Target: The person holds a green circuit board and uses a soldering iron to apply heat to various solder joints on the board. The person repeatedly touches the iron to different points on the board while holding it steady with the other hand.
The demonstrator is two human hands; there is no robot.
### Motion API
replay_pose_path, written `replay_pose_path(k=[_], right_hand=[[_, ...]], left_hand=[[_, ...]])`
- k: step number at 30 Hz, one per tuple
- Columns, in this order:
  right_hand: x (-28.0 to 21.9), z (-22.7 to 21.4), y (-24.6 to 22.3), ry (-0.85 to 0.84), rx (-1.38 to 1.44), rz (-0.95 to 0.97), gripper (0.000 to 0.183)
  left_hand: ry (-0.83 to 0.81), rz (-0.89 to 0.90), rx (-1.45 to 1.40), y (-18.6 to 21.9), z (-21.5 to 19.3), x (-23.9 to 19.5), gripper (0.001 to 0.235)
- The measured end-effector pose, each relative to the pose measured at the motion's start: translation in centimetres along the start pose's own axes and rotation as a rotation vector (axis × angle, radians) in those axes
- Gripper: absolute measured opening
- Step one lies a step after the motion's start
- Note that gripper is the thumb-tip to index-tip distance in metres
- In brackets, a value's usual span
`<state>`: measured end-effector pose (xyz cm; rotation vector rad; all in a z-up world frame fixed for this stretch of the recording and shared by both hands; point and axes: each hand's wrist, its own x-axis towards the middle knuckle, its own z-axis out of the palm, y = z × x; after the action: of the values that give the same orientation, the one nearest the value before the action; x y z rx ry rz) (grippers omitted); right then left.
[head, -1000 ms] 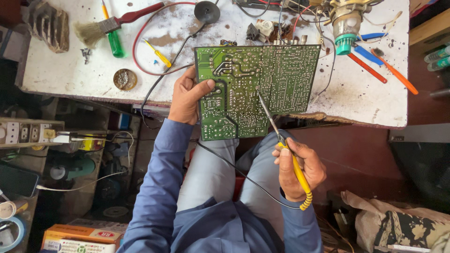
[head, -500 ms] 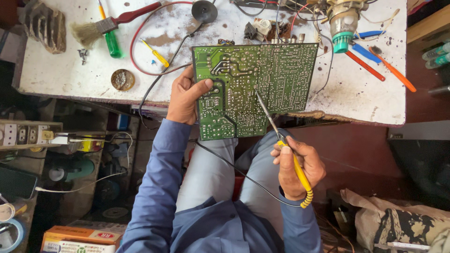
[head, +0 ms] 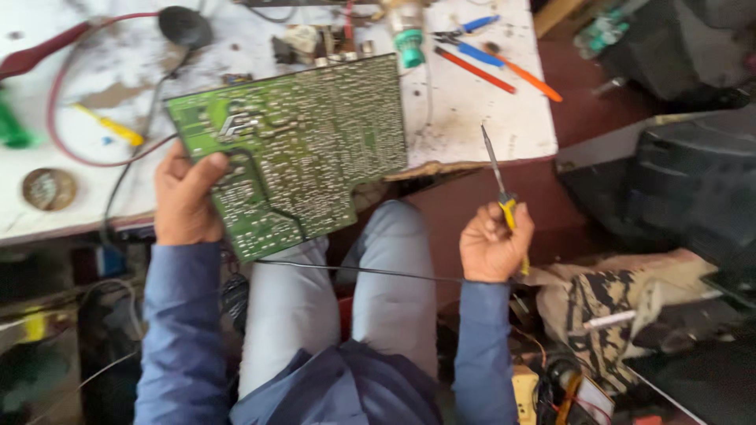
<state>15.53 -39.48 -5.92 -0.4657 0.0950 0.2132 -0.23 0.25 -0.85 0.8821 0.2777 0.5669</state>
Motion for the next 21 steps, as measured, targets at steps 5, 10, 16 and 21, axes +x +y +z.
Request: replay_pose_path(k=[5,10,16,21], right_hand=[[1.6,-2.0,-0.4,0.17,-0.072,-0.023,0.022],[0.6,-1.9,-0.7,0.173,-0.118,-0.05,0.022],[-2.7,4.1,0.7,-0.201,-0.045,0.06,0.015],[-8.2,14.9,7.9,-0.402,-0.685,0.128,0.018]], left_hand=[[0.019,-0.016,-0.011,0.7,0.8,-0.3,0.037],[0.003,0.0,-0.008,0.4,0.8,-0.1,0.037],[0.004,-0.039,0.029,-0.4,-0.1,0.2,0.048],[0.033,0.027,0.06,-1.4,-0.2,1.2,0.079]])
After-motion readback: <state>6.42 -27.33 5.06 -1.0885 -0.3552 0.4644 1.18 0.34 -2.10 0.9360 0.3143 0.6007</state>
